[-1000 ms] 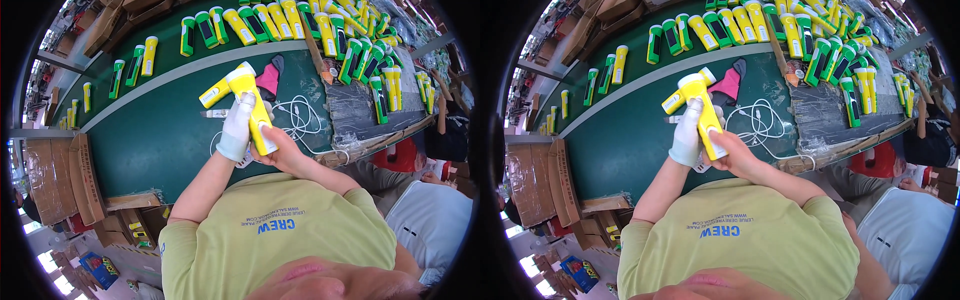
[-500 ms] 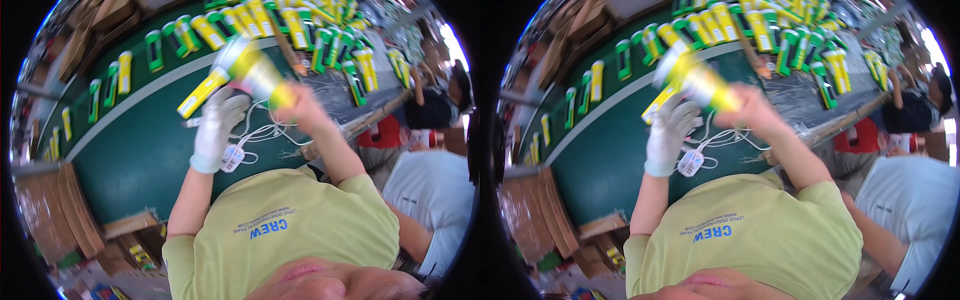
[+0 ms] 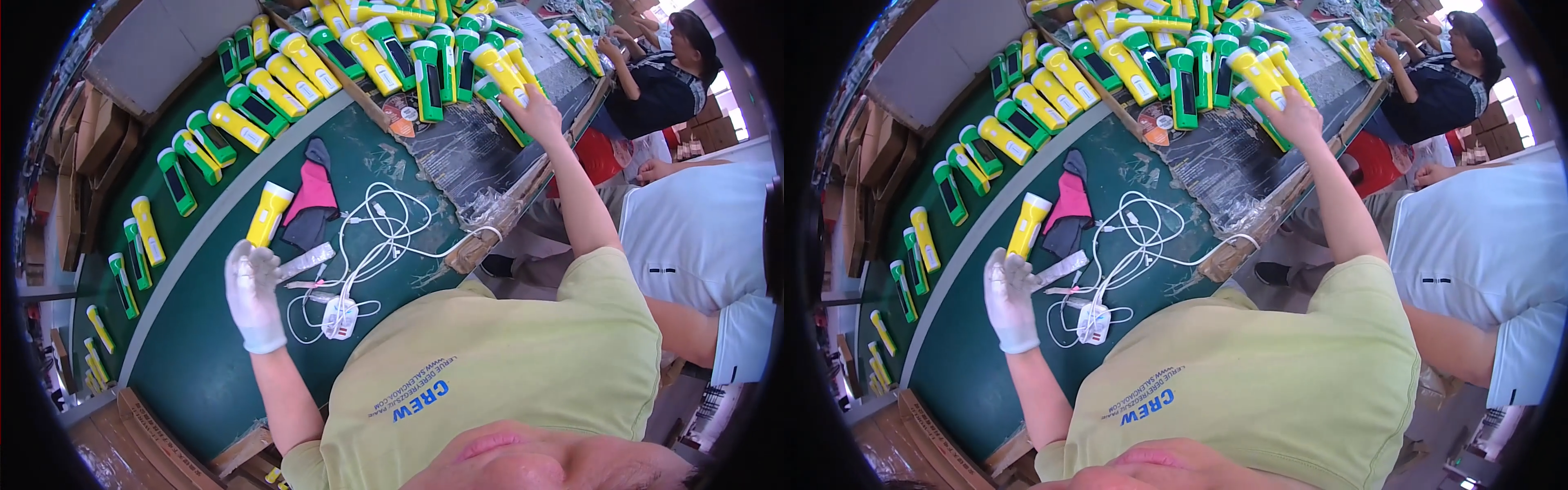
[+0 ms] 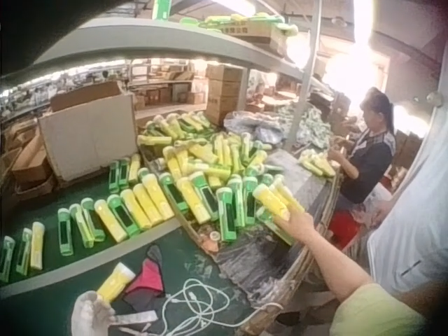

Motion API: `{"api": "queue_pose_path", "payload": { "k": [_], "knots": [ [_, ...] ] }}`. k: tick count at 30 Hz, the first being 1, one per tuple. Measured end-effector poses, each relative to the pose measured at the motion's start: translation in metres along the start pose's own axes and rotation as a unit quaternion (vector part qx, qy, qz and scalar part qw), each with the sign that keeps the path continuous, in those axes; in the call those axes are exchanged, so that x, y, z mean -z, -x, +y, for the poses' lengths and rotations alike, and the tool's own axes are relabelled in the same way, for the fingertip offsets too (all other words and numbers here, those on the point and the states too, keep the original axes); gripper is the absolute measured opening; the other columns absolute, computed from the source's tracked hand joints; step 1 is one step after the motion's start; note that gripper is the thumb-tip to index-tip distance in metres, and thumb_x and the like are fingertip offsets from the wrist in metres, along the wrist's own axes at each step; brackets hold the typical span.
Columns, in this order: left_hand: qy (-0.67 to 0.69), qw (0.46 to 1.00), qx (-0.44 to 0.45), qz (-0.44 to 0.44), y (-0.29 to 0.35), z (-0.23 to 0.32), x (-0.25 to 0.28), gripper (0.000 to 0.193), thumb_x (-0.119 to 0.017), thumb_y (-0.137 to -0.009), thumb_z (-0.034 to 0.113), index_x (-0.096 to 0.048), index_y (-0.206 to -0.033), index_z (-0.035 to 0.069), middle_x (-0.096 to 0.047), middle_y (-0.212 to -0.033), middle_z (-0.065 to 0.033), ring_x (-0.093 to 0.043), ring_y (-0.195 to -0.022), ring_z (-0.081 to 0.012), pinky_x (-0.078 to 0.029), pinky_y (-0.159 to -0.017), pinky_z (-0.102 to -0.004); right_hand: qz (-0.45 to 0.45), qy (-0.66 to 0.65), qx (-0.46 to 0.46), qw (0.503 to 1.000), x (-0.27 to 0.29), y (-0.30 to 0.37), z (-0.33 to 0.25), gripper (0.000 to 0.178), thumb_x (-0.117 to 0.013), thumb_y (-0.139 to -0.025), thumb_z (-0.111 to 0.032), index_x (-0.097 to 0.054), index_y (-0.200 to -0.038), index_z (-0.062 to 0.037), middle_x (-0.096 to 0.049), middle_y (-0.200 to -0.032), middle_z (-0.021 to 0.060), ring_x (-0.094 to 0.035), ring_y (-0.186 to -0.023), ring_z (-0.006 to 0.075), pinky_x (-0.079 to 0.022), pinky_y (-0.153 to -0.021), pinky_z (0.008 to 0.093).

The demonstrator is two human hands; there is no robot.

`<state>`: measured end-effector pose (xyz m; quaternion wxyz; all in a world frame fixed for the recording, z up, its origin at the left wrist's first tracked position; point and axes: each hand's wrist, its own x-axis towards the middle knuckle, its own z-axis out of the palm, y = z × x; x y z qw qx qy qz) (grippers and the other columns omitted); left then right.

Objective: Assembling and testing LED flashlights on a factory production line.

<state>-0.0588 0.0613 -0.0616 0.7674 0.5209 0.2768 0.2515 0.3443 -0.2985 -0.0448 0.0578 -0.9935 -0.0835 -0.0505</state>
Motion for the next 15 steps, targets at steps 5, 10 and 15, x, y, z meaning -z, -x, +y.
{"api": "queue_pose_path", "payload": {
  "k": [5, 10, 15],
  "knots": [
    [-0.219, 0.971, -0.090, 0.045, -0.022, 0.018, -0.001, 0.039, -0.057, -0.097, 0.030, -0.055, -0.122, 0.000, -0.062, -0.103, -0.0073, -0.060, -0.095, -0.0156, -0.047, -0.087, -0.0305, 0.238, 0.123, 0.123, 0.955, 0.002, -0.006, 0.011, 0.072, -0.052, -0.088, -0.064, -0.053, -0.131, -0.0066, -0.057, -0.127, 0.0136, -0.056, -0.115, 0.0322, -0.044, -0.092, 0.0472],
    [-0.682, 0.679, -0.270, -0.011, -0.042, 0.008, 0.011, 0.042, -0.068, -0.082, 0.021, -0.059, -0.122, 0.013, -0.058, -0.121, -0.0091, -0.057, -0.110, -0.0305, -0.046, -0.096, -0.0390, -0.210, -0.294, 0.392, 0.846, 0.018, 0.086, -0.095, 0.026, -0.074, -0.083, -0.014, -0.068, -0.104, -0.0021, -0.068, -0.092, 0.0067, -0.065, -0.083, 0.0155, -0.052, -0.077, 0.0309],
    [-0.676, 0.726, -0.127, -0.005, -0.058, -0.016, 0.038, 0.052, -0.071, -0.080, 0.035, -0.056, -0.125, 0.013, -0.059, -0.118, -0.0104, -0.058, -0.108, -0.0306, -0.048, -0.091, -0.0399, -0.297, -0.243, 0.533, 0.754, -0.001, 0.128, -0.171, 0.012, -0.069, -0.079, -0.012, -0.071, -0.089, -0.0055, -0.069, -0.081, 0.0088, -0.068, -0.077, 0.0241, -0.053, -0.070, 0.0356]
  ]
}}
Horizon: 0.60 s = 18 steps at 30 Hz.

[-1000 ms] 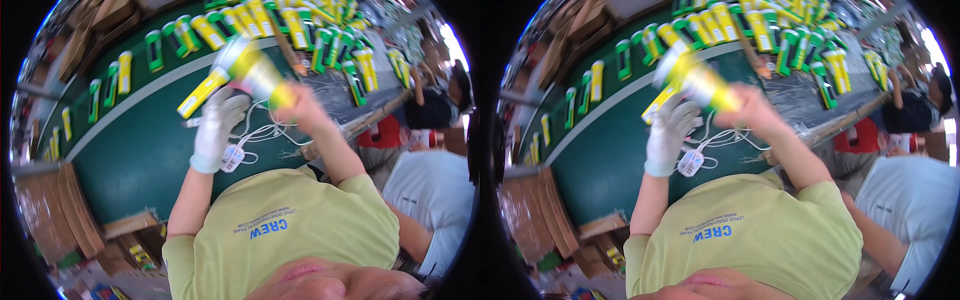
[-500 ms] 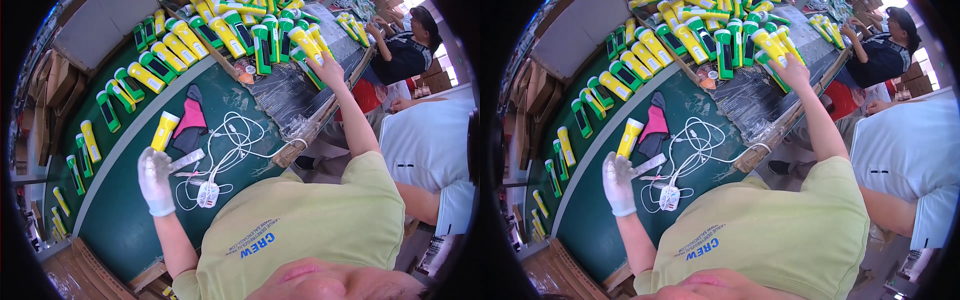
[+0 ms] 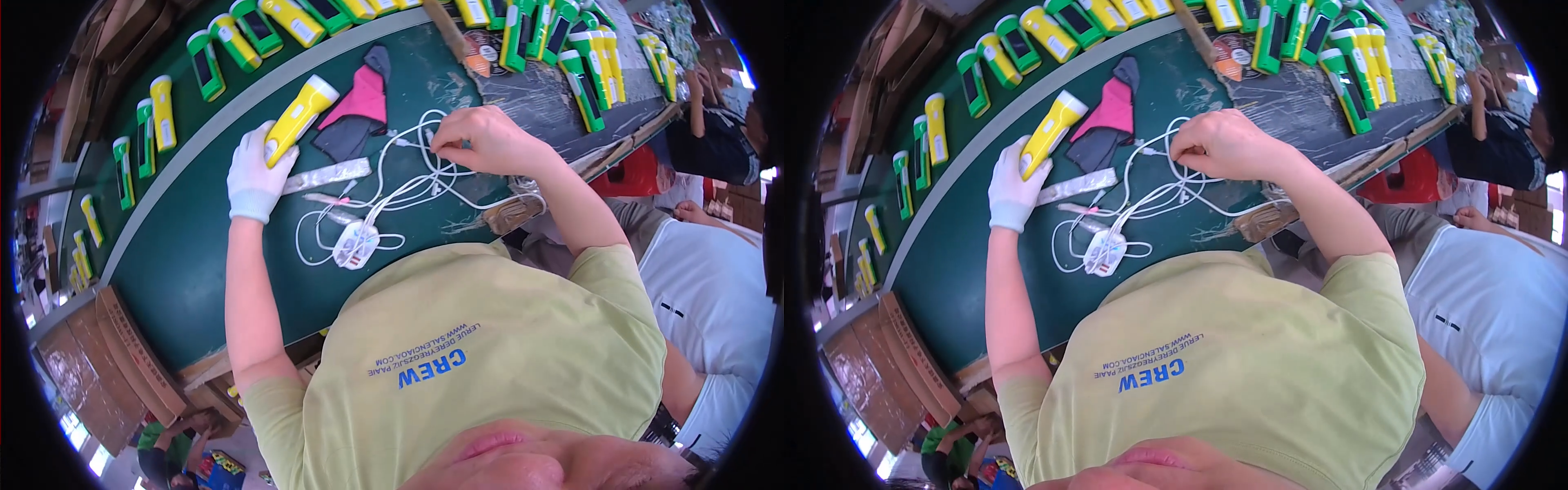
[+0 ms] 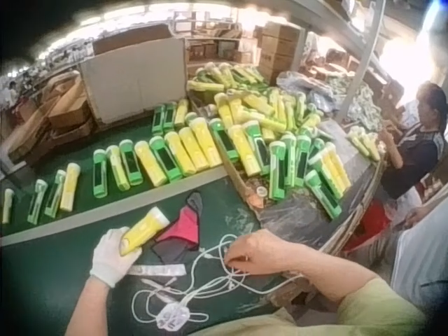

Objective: Assembling and testing LED flashlights on a factory production line.

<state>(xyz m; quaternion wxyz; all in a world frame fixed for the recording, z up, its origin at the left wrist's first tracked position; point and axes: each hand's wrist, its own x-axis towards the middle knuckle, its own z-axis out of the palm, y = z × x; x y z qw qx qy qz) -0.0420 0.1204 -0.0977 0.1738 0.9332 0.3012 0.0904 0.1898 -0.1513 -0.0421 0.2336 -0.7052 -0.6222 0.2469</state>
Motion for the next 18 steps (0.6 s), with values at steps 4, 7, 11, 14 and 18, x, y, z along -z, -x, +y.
{"api": "queue_pose_path", "payload": {
  "k": [4, 7, 11, 14, 18],
  "knots": [
    [0.207, 0.973, 0.083, -0.056, -0.002, -0.015, 0.008, 0.051, -0.065, -0.087, 0.040, -0.057, -0.124, 0.006, -0.064, -0.105, -0.0121, -0.063, -0.092, -0.0224, -0.050, -0.081, -0.0319, -0.072, 0.053, -0.009, 0.996, -0.013, -0.026, -0.009, 0.011, -0.066, -0.079, -0.015, -0.071, -0.086, -0.0089, -0.069, -0.080, 0.0081, -0.068, -0.077, 0.0254, -0.053, -0.069, 0.0380],
    [0.565, 0.794, 0.216, -0.057, 0.012, -0.020, 0.020, 0.046, -0.055, -0.096, 0.039, -0.051, -0.130, 0.008, -0.064, -0.097, -0.0074, -0.060, -0.076, -0.0127, -0.049, -0.066, -0.0260, 0.078, 0.016, 0.076, 0.994, -0.031, -0.055, -0.026, 0.008, -0.070, -0.077, -0.012, -0.069, -0.084, -0.0073, -0.068, -0.080, 0.0068, -0.066, -0.070, 0.0245, -0.052, -0.061, 0.0358],
    [0.713, 0.681, 0.169, -0.007, 0.039, -0.004, 0.040, 0.040, -0.060, -0.093, 0.035, -0.052, -0.118, 0.004, -0.060, -0.090, -0.0058, -0.058, -0.072, -0.0117, -0.048, -0.067, -0.0276, -0.011, 0.125, 0.151, 0.980, -0.095, -0.084, -0.079, 0.020, -0.070, -0.080, -0.026, -0.066, -0.085, -0.0073, -0.065, -0.081, 0.0077, -0.066, -0.079, 0.0260, -0.052, -0.063, 0.0372],
    [0.547, 0.829, 0.116, 0.001, 0.049, 0.012, 0.056, 0.046, -0.070, -0.082, 0.017, -0.051, -0.121, -0.001, -0.060, -0.086, -0.0049, -0.059, -0.078, -0.0121, -0.049, -0.073, -0.0265, 0.007, 0.171, 0.163, 0.972, -0.124, -0.100, -0.074, 0.023, -0.070, -0.079, -0.027, -0.064, -0.083, -0.0061, -0.065, -0.081, 0.0090, -0.066, -0.081, 0.0246, -0.053, -0.066, 0.0393],
    [0.270, 0.955, 0.007, 0.124, 0.066, 0.025, 0.062, 0.064, -0.072, -0.071, 0.005, -0.049, -0.131, 0.002, -0.055, -0.111, -0.0139, -0.059, -0.100, -0.0273, -0.048, -0.087, -0.0353, -0.038, -0.097, 0.005, 0.995, -0.065, -0.088, -0.075, 0.022, -0.065, -0.086, -0.026, -0.063, -0.086, -0.0043, -0.066, -0.074, 0.0085, -0.066, -0.071, 0.0247, -0.052, -0.064, 0.0371]
  ]
}}
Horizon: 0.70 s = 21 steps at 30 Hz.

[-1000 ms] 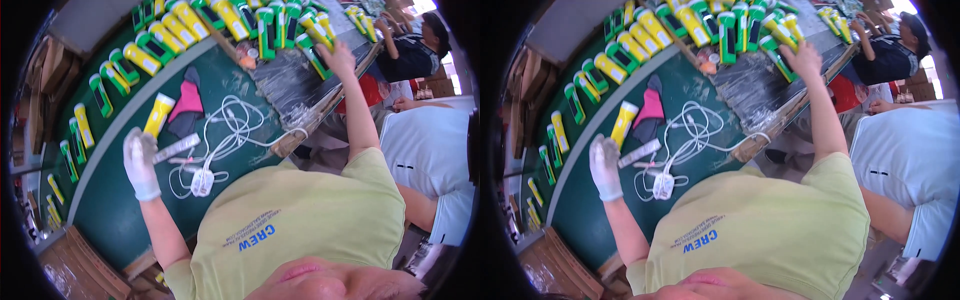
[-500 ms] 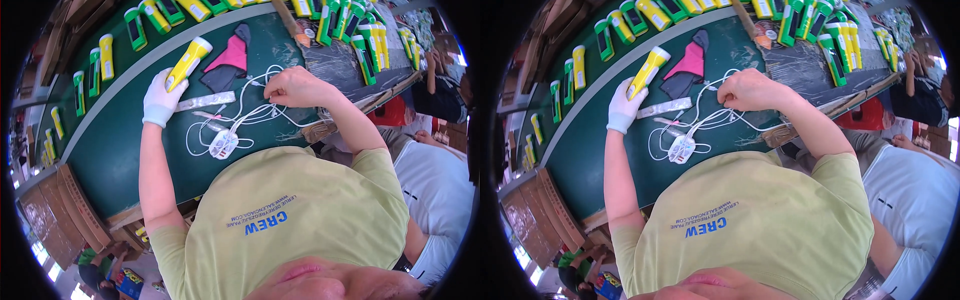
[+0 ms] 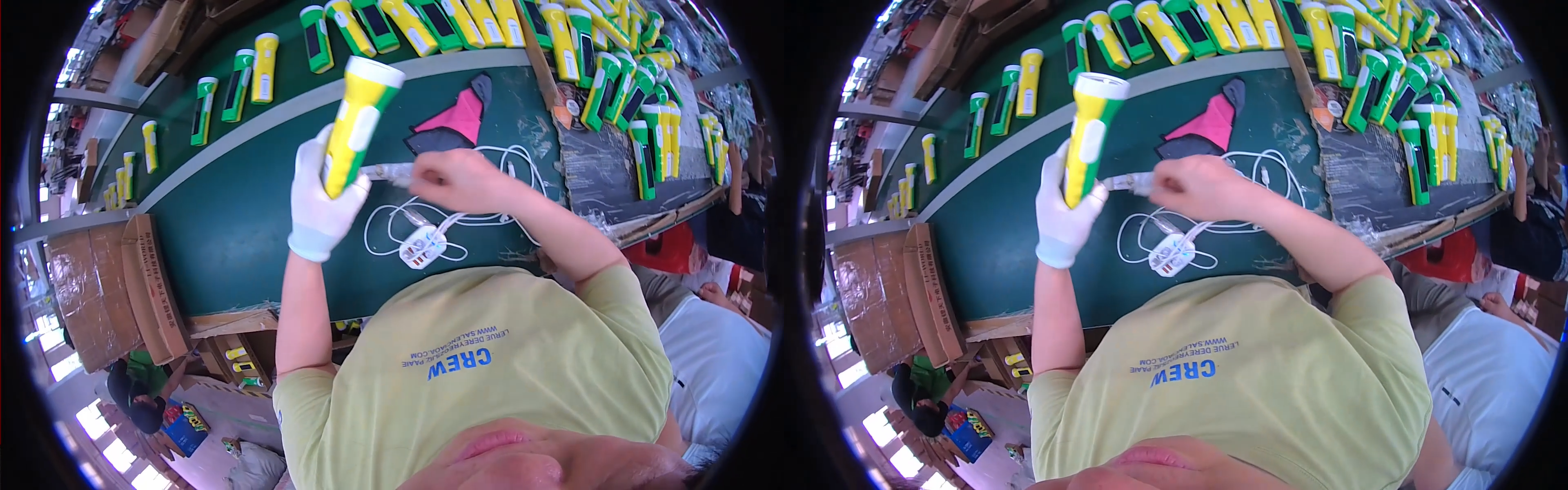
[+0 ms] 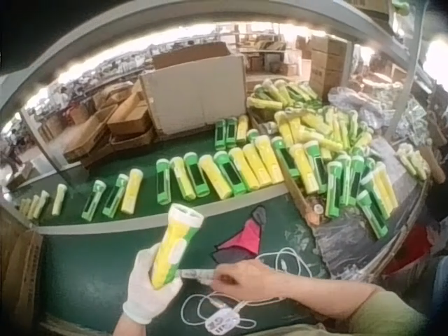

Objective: Assembling and testing LED flashlights on a factory production line.

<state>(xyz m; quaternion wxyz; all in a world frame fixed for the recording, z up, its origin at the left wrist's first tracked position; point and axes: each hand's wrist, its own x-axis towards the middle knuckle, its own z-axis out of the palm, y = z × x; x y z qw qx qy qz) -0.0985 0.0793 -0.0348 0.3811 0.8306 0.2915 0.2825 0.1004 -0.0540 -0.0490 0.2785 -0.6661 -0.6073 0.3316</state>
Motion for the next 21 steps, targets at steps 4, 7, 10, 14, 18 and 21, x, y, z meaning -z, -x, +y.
{"api": "queue_pose_path", "payload": {
  "k": [4, 7, 10, 14, 18, 21],
  "knots": [
    [0.099, 0.994, -0.010, 0.036, 0.009, 0.032, -0.008, 0.058, -0.073, -0.076, 0.008, -0.047, -0.128, 0.002, -0.058, -0.110, -0.0134, -0.063, -0.093, -0.0233, -0.051, -0.084, -0.0347, 0.034, -0.450, -0.111, 0.885, 0.056, 0.030, 0.013, 0.016, -0.055, -0.097, -0.018, -0.058, -0.098, -0.0024, -0.054, -0.060, -0.0013, -0.047, -0.046, 0.0059, -0.032, -0.039, 0.0220],
    [0.356, 0.910, 0.158, -0.142, -0.002, 0.046, 0.001, 0.041, -0.061, -0.092, 0.031, -0.051, -0.115, -0.001, -0.063, -0.080, -0.0125, -0.062, -0.066, -0.0162, -0.050, -0.061, -0.0266, 0.139, -0.557, -0.083, 0.814, 0.081, 0.046, 0.032, 0.022, -0.052, -0.099, -0.022, -0.056, -0.105, -0.0006, -0.039, -0.058, -0.0051, -0.031, -0.045, 0.0030, -0.021, -0.040, 0.0211],
    [0.437, 0.840, 0.216, -0.239, -0.015, 0.034, 0.001, 0.041, -0.046, -0.098, 0.044, -0.053, -0.095, 0.004, -0.056, -0.060, -0.0126, -0.045, -0.042, -0.0154, -0.032, -0.041, -0.0256, 0.196, -0.533, -0.078, 0.819, 0.085, 0.053, 0.028, 0.025, -0.051, -0.100, -0.022, -0.055, -0.111, -0.0001, -0.043, -0.065, -0.0031, -0.037, -0.054, 0.0043, -0.026, -0.047, 0.0208],
    [0.476, 0.777, 0.276, -0.306, -0.025, 0.021, -0.003, 0.029, -0.047, -0.099, 0.038, -0.051, -0.093, 0.010, -0.055, -0.060, -0.0109, -0.039, -0.037, -0.0141, -0.024, -0.035, -0.0252, 0.238, -0.552, -0.067, 0.796, 0.066, 0.047, 0.009, 0.034, -0.050, -0.101, -0.037, -0.055, -0.115, -0.0072, -0.049, -0.075, -0.0027, -0.040, -0.058, 0.0040, -0.027, -0.047, 0.0193],
    [0.497, 0.724, 0.337, -0.339, -0.026, 0.032, -0.009, 0.022, -0.049, -0.099, 0.034, -0.048, -0.090, 0.014, -0.056, -0.066, -0.0085, -0.035, -0.036, -0.0118, -0.019, -0.032, -0.0261, 0.206, -0.438, -0.040, 0.874, 0.056, 0.050, -0.003, 0.054, -0.056, -0.094, -0.046, -0.047, -0.132, -0.0084, -0.055, -0.098, -0.0002, -0.051, -0.078, 0.0045, -0.038, -0.056, 0.0200],
    [0.414, 0.792, 0.255, -0.370, -0.029, 0.013, -0.017, 0.034, -0.045, -0.100, 0.038, -0.058, -0.111, 0.009, -0.065, -0.092, -0.0160, -0.055, -0.057, -0.0151, -0.042, -0.052, -0.0251, 0.217, -0.359, 0.009, 0.908, 0.056, 0.042, -0.011, 0.059, -0.067, -0.087, -0.022, -0.042, -0.136, -0.0006, -0.057, -0.120, 0.0086, -0.053, -0.110, 0.0134, -0.040, -0.097, 0.0284]
  ]
}}
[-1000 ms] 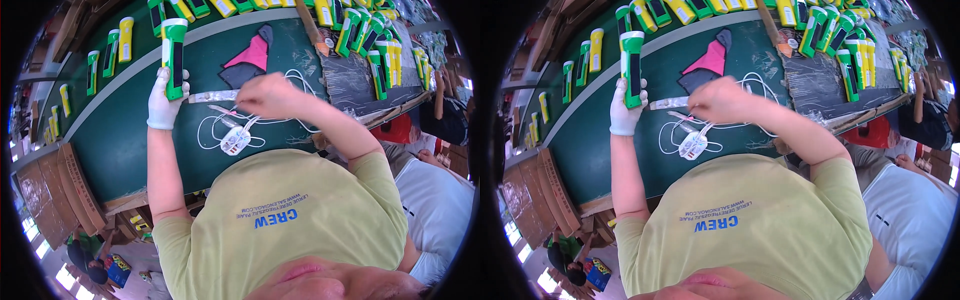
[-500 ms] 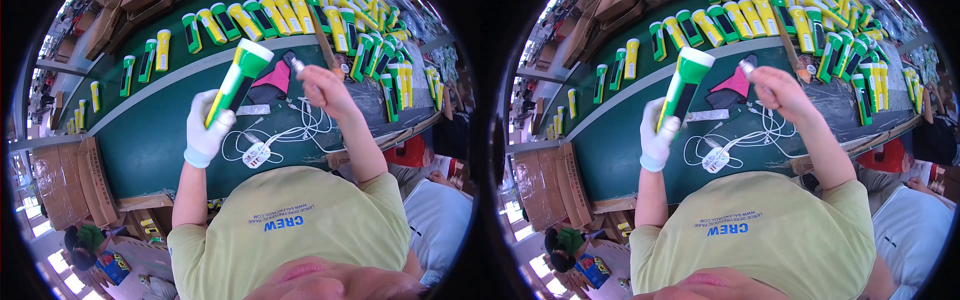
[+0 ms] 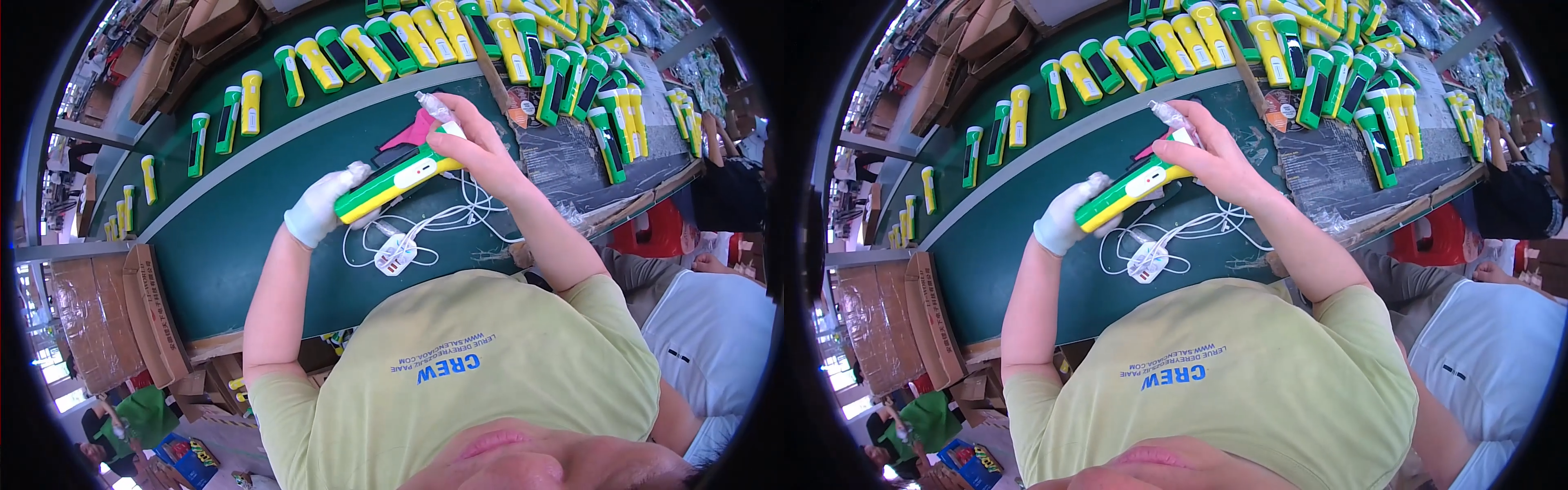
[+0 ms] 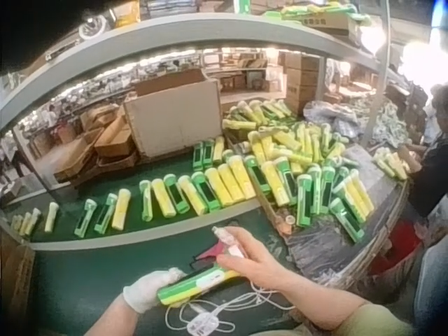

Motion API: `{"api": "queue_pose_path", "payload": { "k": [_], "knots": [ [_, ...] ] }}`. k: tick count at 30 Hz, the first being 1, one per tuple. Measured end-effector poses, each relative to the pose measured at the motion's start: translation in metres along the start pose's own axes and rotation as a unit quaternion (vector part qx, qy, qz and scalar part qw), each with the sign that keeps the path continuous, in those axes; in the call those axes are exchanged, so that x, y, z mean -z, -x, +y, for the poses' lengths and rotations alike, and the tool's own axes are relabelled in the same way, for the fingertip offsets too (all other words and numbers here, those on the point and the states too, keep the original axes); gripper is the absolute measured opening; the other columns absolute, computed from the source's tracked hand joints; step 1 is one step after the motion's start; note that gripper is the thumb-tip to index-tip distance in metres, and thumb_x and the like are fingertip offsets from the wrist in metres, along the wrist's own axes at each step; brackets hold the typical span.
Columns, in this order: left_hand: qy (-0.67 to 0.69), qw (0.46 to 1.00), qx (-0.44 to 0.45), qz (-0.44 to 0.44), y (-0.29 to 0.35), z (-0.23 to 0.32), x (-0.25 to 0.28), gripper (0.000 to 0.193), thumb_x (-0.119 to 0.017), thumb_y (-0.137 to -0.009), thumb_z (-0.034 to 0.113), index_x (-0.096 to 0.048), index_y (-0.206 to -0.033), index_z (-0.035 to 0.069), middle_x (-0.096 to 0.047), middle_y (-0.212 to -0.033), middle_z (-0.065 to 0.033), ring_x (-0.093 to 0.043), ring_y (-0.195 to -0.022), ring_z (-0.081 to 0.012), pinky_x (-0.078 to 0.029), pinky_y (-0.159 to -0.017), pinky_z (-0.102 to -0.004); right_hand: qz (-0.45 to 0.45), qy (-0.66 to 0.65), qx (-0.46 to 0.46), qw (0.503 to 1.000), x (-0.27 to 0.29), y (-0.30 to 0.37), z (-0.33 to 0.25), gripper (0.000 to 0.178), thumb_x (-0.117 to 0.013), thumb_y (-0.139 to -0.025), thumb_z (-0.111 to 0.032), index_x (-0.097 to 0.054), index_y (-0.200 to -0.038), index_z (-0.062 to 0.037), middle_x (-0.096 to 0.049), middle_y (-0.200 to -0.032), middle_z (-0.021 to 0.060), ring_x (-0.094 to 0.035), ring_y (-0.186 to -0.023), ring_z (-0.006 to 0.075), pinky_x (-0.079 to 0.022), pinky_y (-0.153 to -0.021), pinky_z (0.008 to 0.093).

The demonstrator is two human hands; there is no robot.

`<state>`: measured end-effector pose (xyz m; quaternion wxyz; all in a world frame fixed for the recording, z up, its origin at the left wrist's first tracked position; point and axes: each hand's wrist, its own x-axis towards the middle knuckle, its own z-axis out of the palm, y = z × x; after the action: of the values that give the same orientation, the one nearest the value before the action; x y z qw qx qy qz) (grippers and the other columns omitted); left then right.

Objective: Assembling and testing LED flashlights on a factory production line.

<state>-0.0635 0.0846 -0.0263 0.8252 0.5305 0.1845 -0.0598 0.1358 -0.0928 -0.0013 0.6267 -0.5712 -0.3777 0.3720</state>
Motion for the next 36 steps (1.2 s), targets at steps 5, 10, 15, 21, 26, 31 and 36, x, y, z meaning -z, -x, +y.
{"api": "queue_pose_path", "payload": {
  "k": [5, 10, 15, 21, 26, 31, 36],
  "knots": [
    [-0.619, 0.689, -0.319, 0.200, -0.018, 0.021, -0.063, 0.059, -0.077, -0.071, 0.034, -0.058, -0.116, 0.002, -0.064, -0.098, -0.0179, -0.063, -0.092, -0.0359, -0.051, -0.078, -0.0423, 0.043, 0.165, 0.052, 0.984, -0.007, -0.011, 0.012, 0.067, -0.069, -0.085, -0.040, -0.041, -0.136, -0.0071, -0.062, -0.107, 0.0167, -0.061, -0.098, 0.0262, -0.047, -0.088, 0.0369],
    [0.115, 0.963, -0.113, 0.215, -0.053, -0.007, -0.026, 0.044, -0.059, -0.092, 0.047, -0.055, -0.112, 0.008, -0.062, -0.081, -0.0073, -0.062, -0.066, -0.0161, -0.053, -0.063, -0.0324, 0.074, 0.147, 0.032, 0.986, 0.002, -0.023, 0.002, 0.054, -0.058, -0.096, -0.024, -0.037, -0.141, -0.0026, -0.055, -0.110, 0.0057, -0.053, -0.096, 0.0088, -0.044, -0.082, 0.0237],
    [0.235, 0.936, -0.127, 0.231, -0.049, -0.007, -0.008, 0.046, -0.048, -0.098, 0.049, -0.052, -0.117, 0.007, -0.061, -0.082, -0.0054, -0.060, -0.066, -0.0143, -0.050, -0.058, -0.0282, 0.043, 0.113, 0.018, 0.993, 0.029, -0.027, 0.009, 0.022, -0.065, -0.090, -0.004, -0.064, -0.112, 0.0011, -0.065, -0.089, 0.0000, -0.056, -0.076, 0.0034, -0.044, -0.065, 0.0177],
    [0.272, 0.934, -0.112, 0.202, -0.054, -0.017, -0.014, 0.045, -0.047, -0.099, 0.047, -0.052, -0.120, 0.007, -0.061, -0.084, -0.0066, -0.061, -0.069, -0.0153, -0.052, -0.062, -0.0297, 0.028, 0.158, 0.088, 0.983, -0.007, -0.013, 0.009, 0.011, -0.062, -0.093, -0.006, -0.063, -0.104, -0.0028, -0.067, -0.090, 0.0053, -0.064, -0.090, 0.0101, -0.053, -0.077, 0.0266],
    [0.237, 0.937, -0.123, 0.226, -0.067, -0.016, -0.023, 0.039, -0.046, -0.099, 0.046, -0.049, -0.113, 0.010, -0.062, -0.092, -0.0091, -0.063, -0.074, -0.0190, -0.054, -0.065, -0.0334, -0.055, 0.509, 0.335, 0.791, -0.028, -0.021, 0.018, 0.026, -0.066, -0.076, -0.008, -0.064, -0.101, -0.0088, -0.053, -0.077, 0.0034, -0.060, -0.064, 0.0192, -0.049, -0.052, 0.0322],
    [0.083, 0.940, -0.206, 0.259, -0.078, -0.008, -0.024, 0.038, -0.048, -0.100, 0.041, -0.046, -0.115, 0.005, -0.060, -0.093, -0.0091, -0.061, -0.078, -0.0158, -0.052, -0.068, -0.0297, -0.089, 0.605, 0.403, 0.681, -0.026, -0.030, 0.007, 0.029, -0.064, -0.071, -0.009, -0.064, -0.100, -0.0068, -0.049, -0.075, 0.0012, -0.057, -0.066, 0.0130, -0.047, -0.050, 0.0257],
    [0.017, 0.930, -0.247, 0.272, -0.071, 0.002, -0.041, 0.030, -0.056, -0.096, 0.026, -0.050, -0.114, 0.002, -0.060, -0.085, -0.0083, -0.059, -0.071, -0.0127, -0.051, -0.065, -0.0270, -0.126, 0.471, 0.326, 0.810, -0.021, -0.028, 0.011, 0.021, -0.065, -0.075, -0.003, -0.066, -0.095, -0.0064, -0.055, -0.073, 0.0047, -0.060, -0.065, 0.0208, -0.049, -0.054, 0.0323]
  ]
}}
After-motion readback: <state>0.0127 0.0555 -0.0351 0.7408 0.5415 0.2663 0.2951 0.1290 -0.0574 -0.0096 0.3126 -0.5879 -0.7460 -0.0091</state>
